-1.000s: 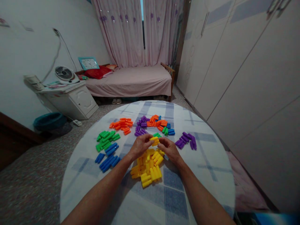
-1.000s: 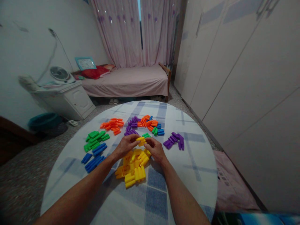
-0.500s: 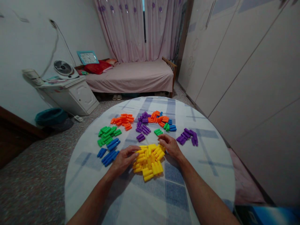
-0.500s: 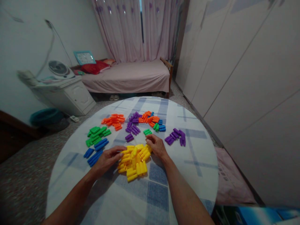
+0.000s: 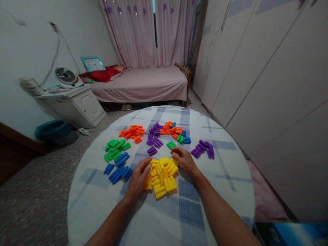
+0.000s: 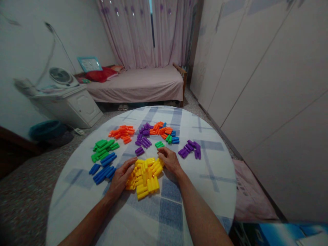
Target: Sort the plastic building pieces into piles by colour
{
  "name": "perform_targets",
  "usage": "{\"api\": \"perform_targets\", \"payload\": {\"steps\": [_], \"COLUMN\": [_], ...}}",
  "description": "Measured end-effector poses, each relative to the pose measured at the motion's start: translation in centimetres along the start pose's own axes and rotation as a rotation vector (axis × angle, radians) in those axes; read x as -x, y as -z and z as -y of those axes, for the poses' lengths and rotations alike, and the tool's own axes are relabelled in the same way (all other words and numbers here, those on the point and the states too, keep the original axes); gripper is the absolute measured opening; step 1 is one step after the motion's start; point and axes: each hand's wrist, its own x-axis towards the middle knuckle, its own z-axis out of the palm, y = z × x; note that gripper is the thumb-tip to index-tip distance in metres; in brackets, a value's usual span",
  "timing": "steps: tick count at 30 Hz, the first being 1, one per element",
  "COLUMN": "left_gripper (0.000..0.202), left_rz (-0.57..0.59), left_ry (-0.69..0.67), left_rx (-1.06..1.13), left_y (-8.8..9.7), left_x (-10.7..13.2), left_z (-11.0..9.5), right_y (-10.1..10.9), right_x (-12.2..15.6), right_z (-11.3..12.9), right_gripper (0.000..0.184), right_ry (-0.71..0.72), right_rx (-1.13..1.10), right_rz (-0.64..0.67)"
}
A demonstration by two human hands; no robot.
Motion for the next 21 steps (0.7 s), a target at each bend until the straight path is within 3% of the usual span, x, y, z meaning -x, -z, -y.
{"api": "perform_targets", "payload": {"steps": [14,21], "left_gripper": [0.041,0.042], "left_rz": [0.017,-0.013], "left_ry": [-0.054,-0.038], "left_rx": [-0.045,0.0], "left_y": [-3.1,-3.1], "left_x": [0.6,0.1], "left_z": [-0.1,-0.3], "right_y": [-0.1,-0.2], "right_x": [0.0,0.1], "right_z": [0.2,0.6], "right_gripper": [0.023,0.023], "right_ry": [0.022,0.013], "right_rx": [0.039,0.057], "right_rz": [-0.01,-0.033]}}
